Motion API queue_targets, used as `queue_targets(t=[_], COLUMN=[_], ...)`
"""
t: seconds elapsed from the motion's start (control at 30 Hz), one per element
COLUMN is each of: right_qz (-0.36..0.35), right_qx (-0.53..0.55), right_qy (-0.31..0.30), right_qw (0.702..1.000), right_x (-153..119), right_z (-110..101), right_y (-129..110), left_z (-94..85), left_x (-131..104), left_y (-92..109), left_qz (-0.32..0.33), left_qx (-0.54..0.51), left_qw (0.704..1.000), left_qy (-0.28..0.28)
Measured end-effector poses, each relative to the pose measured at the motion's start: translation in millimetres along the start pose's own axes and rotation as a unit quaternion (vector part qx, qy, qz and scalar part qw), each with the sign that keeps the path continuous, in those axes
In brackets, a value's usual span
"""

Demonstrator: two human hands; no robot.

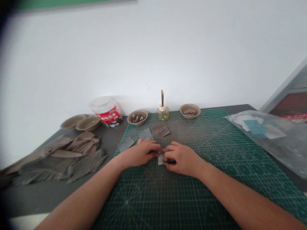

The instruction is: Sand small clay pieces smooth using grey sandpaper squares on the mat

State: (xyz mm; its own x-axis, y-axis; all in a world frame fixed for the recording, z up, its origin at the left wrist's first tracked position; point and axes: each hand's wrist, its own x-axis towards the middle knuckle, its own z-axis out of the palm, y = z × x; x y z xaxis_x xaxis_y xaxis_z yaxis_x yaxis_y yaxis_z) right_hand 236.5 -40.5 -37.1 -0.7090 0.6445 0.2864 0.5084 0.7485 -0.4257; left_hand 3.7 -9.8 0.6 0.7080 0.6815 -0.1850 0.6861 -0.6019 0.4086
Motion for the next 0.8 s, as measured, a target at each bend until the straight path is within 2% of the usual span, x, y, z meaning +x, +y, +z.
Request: queue_targets(t=[0.17, 0.3, 0.43, 0.6, 0.8], right_qz=[0.057, 0.031, 0.065, 0.038, 0.107], right_qx=[-0.033, -0.014, -0.034, -0.006, -0.038], right_qy=[0.019, 0.000, 0.027, 0.007, 0.051], right_qw=[0.998, 0.999, 0.997, 0.999, 0.992], right_x=[-1.6, -3.8, -4.3, -2.9, -2.6], right_z=[-4.0, -4.9, -6.0, -6.9, -7.2], right_y=[1.9, 2.7, 4.8, 4.9, 8.2], left_z=[-1.1, -2.3, -2.9, -2.5, 3.2], left_x=[-1.3, -1.3, -0.6, -0.4, 0.2], left_y=[-0.3, 2.5, 3.6, 4.6, 6.5], left_qz=[-0.007, -0.009, -0.017, -0.017, -0.009], left_qx=[0.009, 0.013, 0.018, 0.017, 0.027], left_qw=[1.000, 1.000, 1.000, 1.000, 0.999], left_qy=[-0.004, -0.004, -0.008, -0.011, 0.017])
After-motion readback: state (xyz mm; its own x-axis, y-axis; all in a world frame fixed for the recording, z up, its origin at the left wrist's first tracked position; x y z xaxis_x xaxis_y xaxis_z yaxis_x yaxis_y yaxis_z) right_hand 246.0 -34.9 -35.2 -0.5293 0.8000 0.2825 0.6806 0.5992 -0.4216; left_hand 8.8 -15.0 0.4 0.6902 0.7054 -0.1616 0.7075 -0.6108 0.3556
